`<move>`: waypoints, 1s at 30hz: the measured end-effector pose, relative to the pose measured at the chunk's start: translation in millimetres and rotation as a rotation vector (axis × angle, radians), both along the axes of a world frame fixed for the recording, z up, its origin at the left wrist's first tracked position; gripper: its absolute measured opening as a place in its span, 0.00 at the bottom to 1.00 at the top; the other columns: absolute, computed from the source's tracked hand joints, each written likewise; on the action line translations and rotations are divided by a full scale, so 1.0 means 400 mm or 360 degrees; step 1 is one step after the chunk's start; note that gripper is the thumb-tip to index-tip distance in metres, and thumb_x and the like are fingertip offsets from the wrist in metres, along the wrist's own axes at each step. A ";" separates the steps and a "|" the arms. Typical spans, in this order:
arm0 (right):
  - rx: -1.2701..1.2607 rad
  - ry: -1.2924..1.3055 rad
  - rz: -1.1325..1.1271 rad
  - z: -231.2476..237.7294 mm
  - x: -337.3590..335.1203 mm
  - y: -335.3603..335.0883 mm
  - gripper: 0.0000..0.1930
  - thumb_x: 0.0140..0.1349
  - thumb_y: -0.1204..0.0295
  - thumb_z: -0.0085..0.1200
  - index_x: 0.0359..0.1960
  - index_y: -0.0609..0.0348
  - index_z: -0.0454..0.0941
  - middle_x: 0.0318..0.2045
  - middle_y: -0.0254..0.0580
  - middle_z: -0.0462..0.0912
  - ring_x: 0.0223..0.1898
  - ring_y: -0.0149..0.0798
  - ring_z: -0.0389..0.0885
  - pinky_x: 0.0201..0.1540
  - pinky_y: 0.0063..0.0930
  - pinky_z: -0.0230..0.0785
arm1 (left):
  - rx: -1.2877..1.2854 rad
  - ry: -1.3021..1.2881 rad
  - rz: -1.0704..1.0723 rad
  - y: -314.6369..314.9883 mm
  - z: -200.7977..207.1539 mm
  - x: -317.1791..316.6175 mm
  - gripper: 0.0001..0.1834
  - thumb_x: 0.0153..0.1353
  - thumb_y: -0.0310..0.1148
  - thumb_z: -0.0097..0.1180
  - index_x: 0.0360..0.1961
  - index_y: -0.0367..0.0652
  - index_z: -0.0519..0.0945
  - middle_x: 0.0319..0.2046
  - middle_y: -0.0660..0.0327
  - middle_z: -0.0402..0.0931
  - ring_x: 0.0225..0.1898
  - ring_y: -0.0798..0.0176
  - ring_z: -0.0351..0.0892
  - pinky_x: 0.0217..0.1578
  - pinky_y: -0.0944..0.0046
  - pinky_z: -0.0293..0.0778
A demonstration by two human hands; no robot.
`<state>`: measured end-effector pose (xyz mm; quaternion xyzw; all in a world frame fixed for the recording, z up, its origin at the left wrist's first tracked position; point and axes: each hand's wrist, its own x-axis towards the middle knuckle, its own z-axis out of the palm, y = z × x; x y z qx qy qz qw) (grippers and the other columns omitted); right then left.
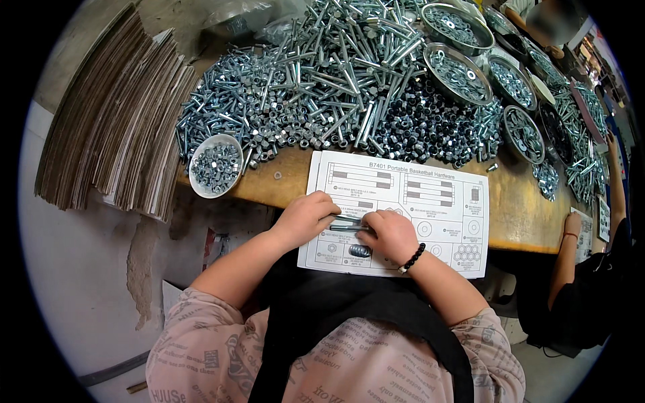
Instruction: The person sorts metal fasteners from a large pile on a table and places them onto a printed layout sheet. They pick bolts, nuts, and washers from the bulk pile and arrange them in designated spots on the sheet, occasionally adjusting the sheet or reaching into bowls of sorted parts.
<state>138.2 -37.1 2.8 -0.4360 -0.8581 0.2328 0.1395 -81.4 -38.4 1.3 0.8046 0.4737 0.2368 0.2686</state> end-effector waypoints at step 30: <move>-0.0129 -0.0017 0.0072 0.061 0.033 0.168 0.12 0.50 0.69 0.55 0.37 0.55 0.74 0.28 0.42 0.75 0.33 0.45 0.75 0.35 0.36 0.68 | 0.0297 0.0226 -0.0034 0.055 0.050 -0.035 0.17 0.47 0.38 0.57 0.40 0.47 0.77 0.36 0.61 0.71 0.40 0.58 0.70 0.42 0.59 0.64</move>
